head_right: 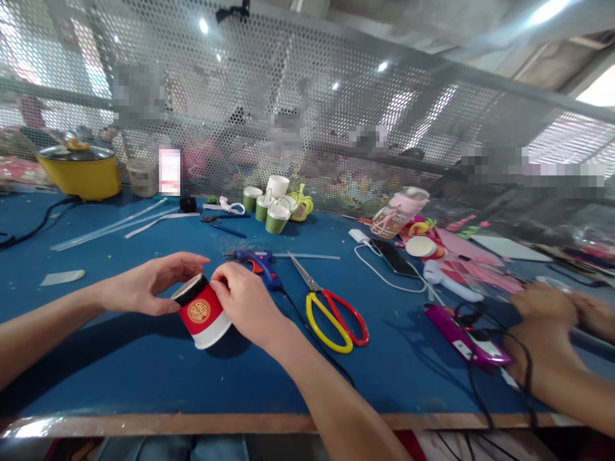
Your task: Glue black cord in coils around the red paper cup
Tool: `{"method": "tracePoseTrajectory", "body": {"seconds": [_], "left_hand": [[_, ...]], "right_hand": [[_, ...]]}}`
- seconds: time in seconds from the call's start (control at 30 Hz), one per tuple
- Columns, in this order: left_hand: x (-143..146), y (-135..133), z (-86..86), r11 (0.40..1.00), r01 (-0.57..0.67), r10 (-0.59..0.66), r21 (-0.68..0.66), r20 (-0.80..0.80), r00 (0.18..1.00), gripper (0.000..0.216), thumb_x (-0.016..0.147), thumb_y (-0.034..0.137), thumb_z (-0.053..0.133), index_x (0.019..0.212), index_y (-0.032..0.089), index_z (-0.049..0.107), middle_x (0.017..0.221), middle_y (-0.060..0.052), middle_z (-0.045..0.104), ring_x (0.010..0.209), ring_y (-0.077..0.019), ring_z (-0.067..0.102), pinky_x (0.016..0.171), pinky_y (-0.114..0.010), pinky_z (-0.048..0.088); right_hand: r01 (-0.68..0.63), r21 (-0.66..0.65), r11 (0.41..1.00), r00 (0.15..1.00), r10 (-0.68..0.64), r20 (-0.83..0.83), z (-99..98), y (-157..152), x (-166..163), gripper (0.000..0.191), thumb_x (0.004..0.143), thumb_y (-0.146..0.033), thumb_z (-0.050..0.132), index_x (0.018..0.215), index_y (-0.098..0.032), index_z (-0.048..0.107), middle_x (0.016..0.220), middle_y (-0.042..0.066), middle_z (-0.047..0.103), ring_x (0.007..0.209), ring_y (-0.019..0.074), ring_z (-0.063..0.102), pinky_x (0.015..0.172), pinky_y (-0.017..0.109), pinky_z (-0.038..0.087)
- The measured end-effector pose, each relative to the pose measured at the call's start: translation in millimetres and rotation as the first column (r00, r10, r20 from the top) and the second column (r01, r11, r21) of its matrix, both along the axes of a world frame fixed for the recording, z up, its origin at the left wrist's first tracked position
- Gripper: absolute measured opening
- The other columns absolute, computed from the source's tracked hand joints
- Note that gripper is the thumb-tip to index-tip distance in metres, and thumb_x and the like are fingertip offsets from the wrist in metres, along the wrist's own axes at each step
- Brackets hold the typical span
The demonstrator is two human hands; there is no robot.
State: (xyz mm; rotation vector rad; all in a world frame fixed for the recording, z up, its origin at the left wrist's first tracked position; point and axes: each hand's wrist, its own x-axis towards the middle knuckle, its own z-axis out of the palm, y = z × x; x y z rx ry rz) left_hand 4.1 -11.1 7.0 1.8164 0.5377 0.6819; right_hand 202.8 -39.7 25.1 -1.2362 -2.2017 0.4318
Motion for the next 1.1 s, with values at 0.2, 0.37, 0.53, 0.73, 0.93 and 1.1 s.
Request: {"method": "tracePoseTrajectory", "body": {"seconds": [0.2,0.37,0.53,0.73,0.93,1.1], "left_hand": [[-1,1,0.1,1.000,0.017,-0.016,0.014,-0.004,1.000,0.059,0.067,0.009,0.060,0.121,0.020,0.038,0.110,-0.006,0.050,0.106,-0.0195,0.050,0.097,-0.040,0.038],[-6,5,-0.2,0.998,0.053,-0.053,0.029,-0.010,0.999,0.059,0.069,0.011,0.063,0.122,0.020,0.038,0.122,-0.008,0.047,0.116,-0.0196,0.045,0.104,-0.041,0.031],[-11,9,3.1,0.992,0.056,-0.046,0.113,-0.090,0.995,0.055,0.074,0.016,0.062,0.124,0.022,0.039,0.132,-0.008,0.044,0.124,-0.0206,0.040,0.107,-0.041,0.028],[-15,8,8.8,0.989,0.038,-0.009,0.143,-0.199,0.980,0.052,0.075,0.018,0.061,0.123,0.021,0.041,0.132,-0.008,0.045,0.122,-0.0217,0.043,0.103,-0.039,0.033],[-15,4,10.9,0.995,0.038,-0.015,0.094,-0.235,0.972,0.058,0.073,0.018,0.061,0.126,0.021,0.037,0.127,-0.009,0.049,0.110,-0.0210,0.052,0.092,-0.036,0.043],[-4,-1,7.9,0.988,-0.114,0.131,0.106,-0.172,0.976,0.062,0.068,0.027,0.067,0.122,0.020,0.039,0.121,-0.009,0.050,0.106,-0.0214,0.053,0.095,-0.040,0.040]], "right_hand": [[-0.003,-0.181,0.984,0.998,-0.009,-0.067,-3.8,-1,1,0.010,0.086,-0.019,0.043,0.077,-0.019,0.045,0.076,0.001,0.056,0.069,0.0131,0.053,0.063,0.027,0.041],[-0.057,-0.286,0.956,0.989,0.014,-0.150,-8.1,-2,1,0.012,0.089,-0.026,0.036,0.080,-0.020,0.041,0.071,-0.001,0.051,0.064,0.0119,0.050,0.056,0.025,0.038],[-0.013,-0.226,0.974,0.988,-0.022,-0.152,-14.4,-3,-3,0.010,0.089,-0.027,0.035,0.082,-0.020,0.039,0.069,-0.002,0.049,0.061,0.0124,0.049,0.056,0.026,0.037],[0.017,-0.205,0.979,0.979,-0.058,-0.194,-23.2,-5,-9,0.012,0.090,-0.029,0.031,0.083,-0.021,0.035,0.069,0.000,0.050,0.059,0.0133,0.050,0.053,0.026,0.036],[0.042,-0.123,0.992,0.979,-0.065,-0.191,-24.9,-5,-13,0.011,0.089,-0.028,0.031,0.082,-0.021,0.034,0.069,0.000,0.051,0.059,0.0143,0.051,0.053,0.027,0.037],[0.092,-0.020,0.996,0.988,-0.094,-0.125,-24.7,-6,-16,0.011,0.089,-0.027,0.030,0.082,-0.021,0.036,0.070,0.002,0.053,0.059,0.0154,0.053,0.053,0.028,0.039]]}}
